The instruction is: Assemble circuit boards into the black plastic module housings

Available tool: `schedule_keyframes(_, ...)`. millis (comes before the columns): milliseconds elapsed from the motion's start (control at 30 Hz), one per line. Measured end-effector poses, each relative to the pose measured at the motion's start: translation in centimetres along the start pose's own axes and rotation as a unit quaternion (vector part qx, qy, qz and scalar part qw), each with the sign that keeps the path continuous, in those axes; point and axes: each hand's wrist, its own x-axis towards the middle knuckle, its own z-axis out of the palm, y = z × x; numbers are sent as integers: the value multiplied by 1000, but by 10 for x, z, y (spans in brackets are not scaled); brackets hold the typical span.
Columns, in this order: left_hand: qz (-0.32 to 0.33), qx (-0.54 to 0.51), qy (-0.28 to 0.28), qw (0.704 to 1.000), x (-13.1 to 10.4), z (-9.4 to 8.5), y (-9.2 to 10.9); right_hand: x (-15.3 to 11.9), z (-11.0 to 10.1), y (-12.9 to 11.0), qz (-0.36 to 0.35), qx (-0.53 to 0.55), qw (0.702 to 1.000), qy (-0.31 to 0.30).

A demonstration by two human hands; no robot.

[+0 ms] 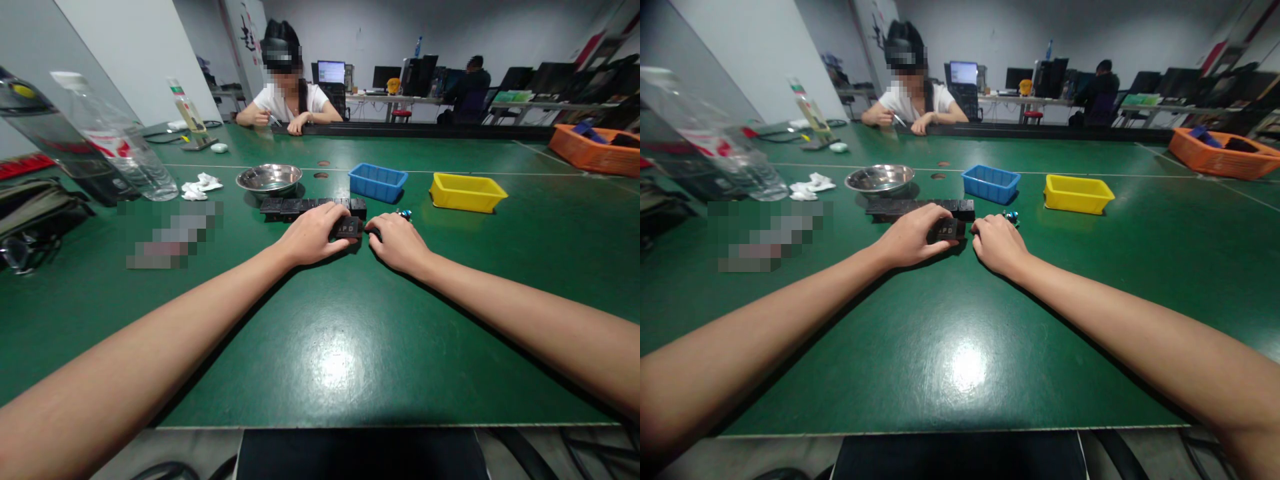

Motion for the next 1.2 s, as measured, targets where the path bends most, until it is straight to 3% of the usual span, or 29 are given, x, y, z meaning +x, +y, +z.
schedule_keyframes(467,-64,17,-10,998,1,-1,3,4,7,10,-23,53,998,28)
schedule_keyframes(767,-60,13,-11,998,1,1,1,7,2,14,4,110,991,78)
schedule_keyframes(1033,-84,17,-21,996,1,0,3,5,1,9,35,349,927,131)
schedule_keyframes(1200,-84,13,-8,996,1,0,3,4,4,5,35,408,905,112)
